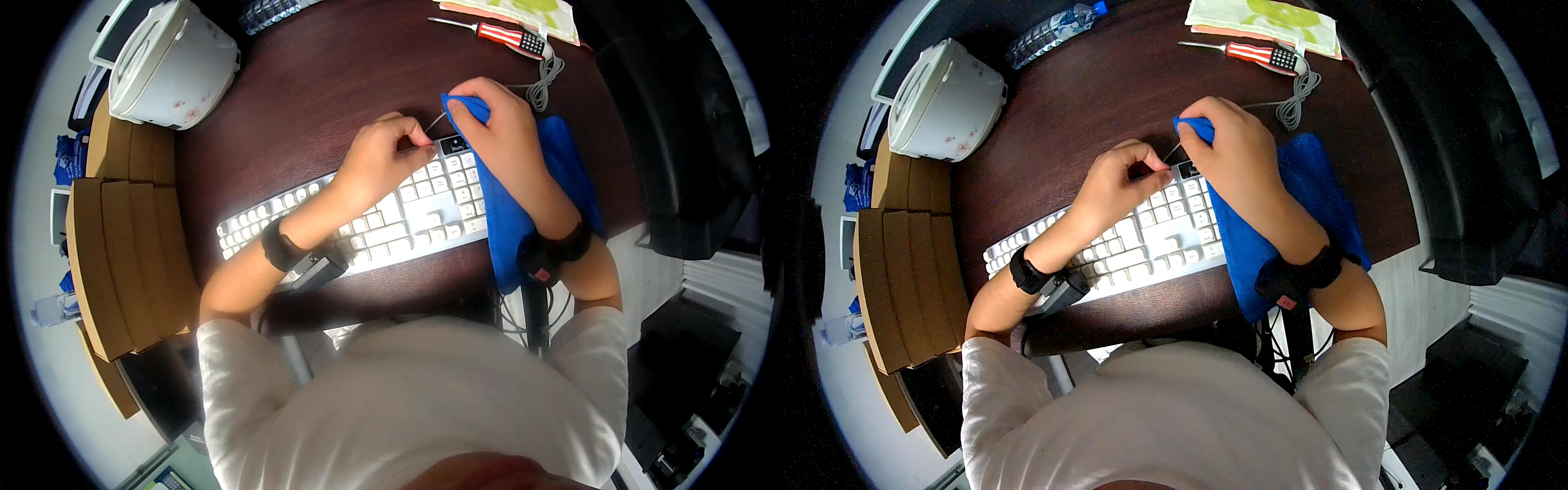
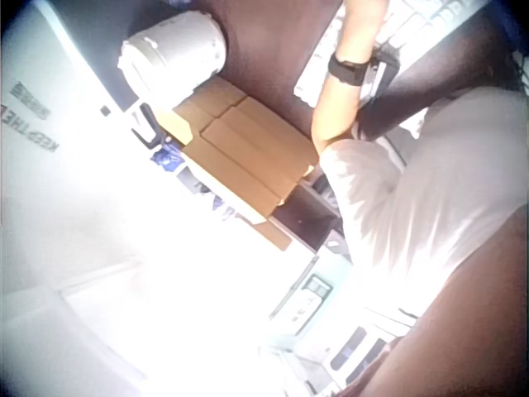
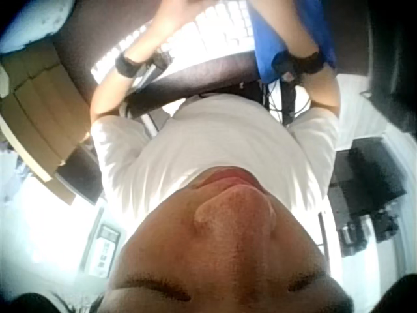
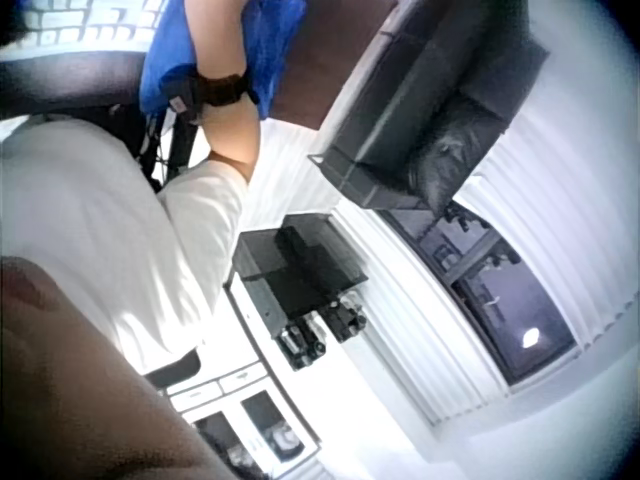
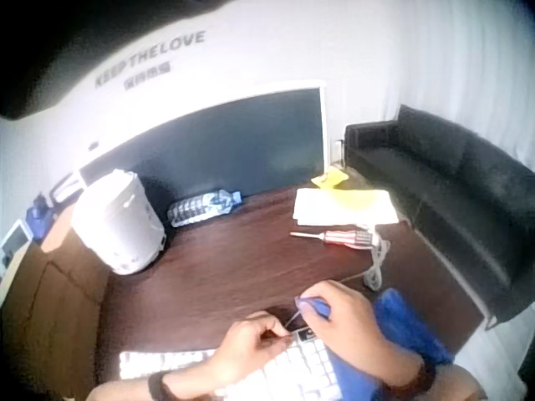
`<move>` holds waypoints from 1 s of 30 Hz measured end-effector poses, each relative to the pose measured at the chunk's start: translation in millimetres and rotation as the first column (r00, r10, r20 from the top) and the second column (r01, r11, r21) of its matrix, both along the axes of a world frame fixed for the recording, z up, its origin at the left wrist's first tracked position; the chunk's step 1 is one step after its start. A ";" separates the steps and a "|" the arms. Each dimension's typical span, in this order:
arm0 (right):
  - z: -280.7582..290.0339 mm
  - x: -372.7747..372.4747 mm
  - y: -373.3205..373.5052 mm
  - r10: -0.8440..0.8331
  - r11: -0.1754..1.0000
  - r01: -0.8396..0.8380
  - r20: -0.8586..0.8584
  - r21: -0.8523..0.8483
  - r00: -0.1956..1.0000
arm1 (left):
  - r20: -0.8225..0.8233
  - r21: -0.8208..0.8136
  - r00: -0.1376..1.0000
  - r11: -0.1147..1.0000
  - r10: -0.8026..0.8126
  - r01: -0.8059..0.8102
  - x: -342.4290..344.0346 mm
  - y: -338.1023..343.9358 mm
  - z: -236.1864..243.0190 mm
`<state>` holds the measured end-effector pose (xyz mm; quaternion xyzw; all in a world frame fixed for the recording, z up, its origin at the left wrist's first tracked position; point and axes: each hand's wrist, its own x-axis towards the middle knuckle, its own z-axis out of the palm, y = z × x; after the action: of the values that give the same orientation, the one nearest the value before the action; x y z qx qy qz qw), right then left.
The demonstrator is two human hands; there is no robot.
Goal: The person cleans a white computer keyboard by wiping the keys with a blue cloth and using a screwdriver to remove individual keycaps. The removed keycaps are placed on the table.
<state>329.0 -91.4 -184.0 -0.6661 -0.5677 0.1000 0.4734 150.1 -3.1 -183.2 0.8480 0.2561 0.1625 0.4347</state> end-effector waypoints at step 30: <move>-9.1 3.2 3.7 -0.008 1.000 0.008 0.074 -0.001 0.997 | -0.093 -0.246 0.994 0.969 -0.053 0.029 3.6 9.9 3.7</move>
<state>332.2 -87.7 -193.2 -0.6719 -0.5820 0.0739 0.4520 153.7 6.8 -179.5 0.8000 0.2778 0.0788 0.5259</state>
